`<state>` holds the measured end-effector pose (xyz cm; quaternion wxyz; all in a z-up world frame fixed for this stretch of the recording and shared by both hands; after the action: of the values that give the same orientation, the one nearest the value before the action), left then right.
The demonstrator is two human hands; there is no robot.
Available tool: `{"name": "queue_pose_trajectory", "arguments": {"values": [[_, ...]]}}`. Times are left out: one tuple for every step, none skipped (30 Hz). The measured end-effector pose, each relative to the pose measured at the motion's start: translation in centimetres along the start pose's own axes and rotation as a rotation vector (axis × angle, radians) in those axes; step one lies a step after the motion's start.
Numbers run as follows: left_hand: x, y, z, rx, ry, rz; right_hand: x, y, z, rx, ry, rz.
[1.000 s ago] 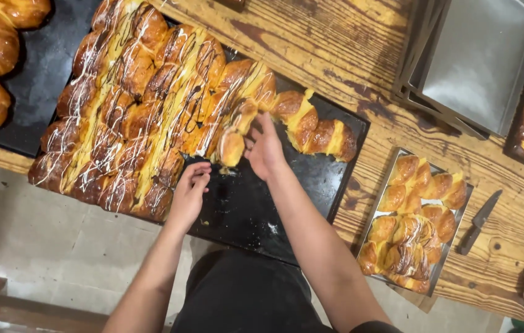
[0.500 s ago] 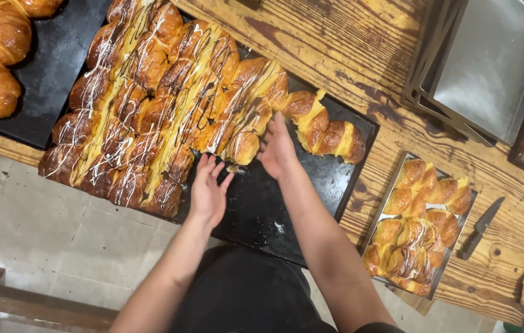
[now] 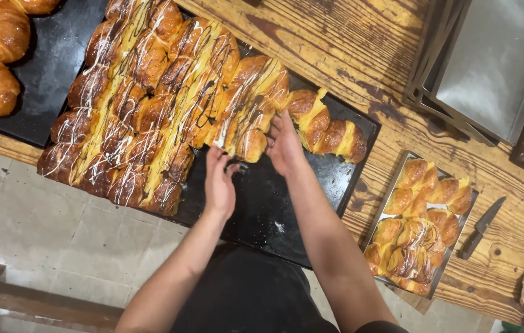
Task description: Transferring baked pastries from a large baking sheet to a smaller tray using a spatula and bench scraper
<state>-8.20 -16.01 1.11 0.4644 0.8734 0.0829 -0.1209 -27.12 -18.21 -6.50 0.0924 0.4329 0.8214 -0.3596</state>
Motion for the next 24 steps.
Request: {"name": "queue_pose_trajectory", "arguments": {"values": [[0.0,0.3,-0.4,-0.002,0.004,0.0,1.0,0.1,1.0,-0.003,-0.003,-0.001],[-0.2,0.6,-0.8,0.001,-0.034,0.106,2.2,0.1,2.0,0.015,0.006,-0.044],[-0.4,0.8,-1.3,0.004,-0.072,0.212,3.3,0.2,2.9,0.034,0.015,-0.088],[0.6,-0.2,-0.9,0.004,-0.07,0.21,3.4,0.3,2.8,0.032,0.015,-0.089],[1.6,-1.5,-0.6,0.052,-0.059,0.267,3.7,0.2,2.7,0.057,0.042,-0.156],[2.6,-2.8,-0.1,0.099,-0.051,0.325,3.9,0.0,2.6,0.085,0.069,-0.221],[2.9,-2.2,-0.3,0.096,-0.052,0.325,3.1,-0.1,2.0,0.088,0.068,-0.221],[3.5,-1.7,-0.5,0.075,0.006,0.359,2.6,-0.3,1.3,0.114,0.088,-0.281],[4.2,-1.1,-0.8,0.053,0.064,0.393,2.1,-0.4,0.5,0.141,0.109,-0.342],[3.8,-0.6,-0.5,0.054,0.066,0.393,1.7,-0.3,0.1,0.139,0.108,-0.342],[3.4,-0.3,-0.3,0.071,0.063,0.396,1.4,-0.3,-0.3,0.149,0.127,-0.37],[2.9,0.1,0.1,0.085,0.058,0.399,1.1,-0.4,-0.7,0.161,0.145,-0.397],[2.6,0.2,0.3,0.084,0.057,0.399,-0.3,-0.6,-1.9,0.163,0.145,-0.397],[2.2,0.3,0.6,0.079,0.057,0.346,-1.7,-0.8,-3.0,0.155,0.15,-0.375],[1.7,0.4,0.9,0.073,0.056,0.293,-3.1,-1.0,-4.1,0.147,0.156,-0.354],[1.4,0.9,0.9,0.073,0.052,0.294,-3.0,-1.3,-4.1,0.15,0.158,-0.352],[0.8,1.3,0.9,0.079,0.02,0.247,-3.1,-1.5,-4.1,0.148,0.135,-0.334],[0.3,1.7,1.0,0.086,-0.011,0.198,-3.2,-1.8,-4.0,0.146,0.112,-0.317],[0.1,2.1,0.9,0.087,-0.013,0.199,-3.3,-2.3,-4.2,0.148,0.114,-0.315],[-0.3,2.3,0.7,0.123,-0.078,0.249,-3.4,-2.8,-4.5,0.153,0.124,-0.352],[-0.7,2.4,0.4,0.159,-0.144,0.298,-3.4,-3.2,-4.8,0.157,0.133,-0.389],[0.3,1.0,1.3,0.16,-0.145,0.299,-2.5,-3.2,-4.3,0.157,0.134,-0.388],[1.3,-0.4,2.1,0.17,-0.163,0.449,-1.7,-3.2,-3.8,0.144,0.12,-0.436],[2.2,-1.8,3.1,0.177,-0.182,0.599,-0.9,-3.2,-3.2,0.133,0.105,-0.484]]}}
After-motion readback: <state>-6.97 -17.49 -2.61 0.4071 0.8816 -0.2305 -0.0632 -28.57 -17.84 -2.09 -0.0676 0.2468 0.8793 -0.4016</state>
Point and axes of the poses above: each hand's wrist, its own z-axis towards the middle knuckle, its own x-axis out of the back of the hand, y = z × x, the point moved 5 cm from there along z, towards the middle knuckle, and after that the axes turned 14 degrees about z, right-handed, at the moved point
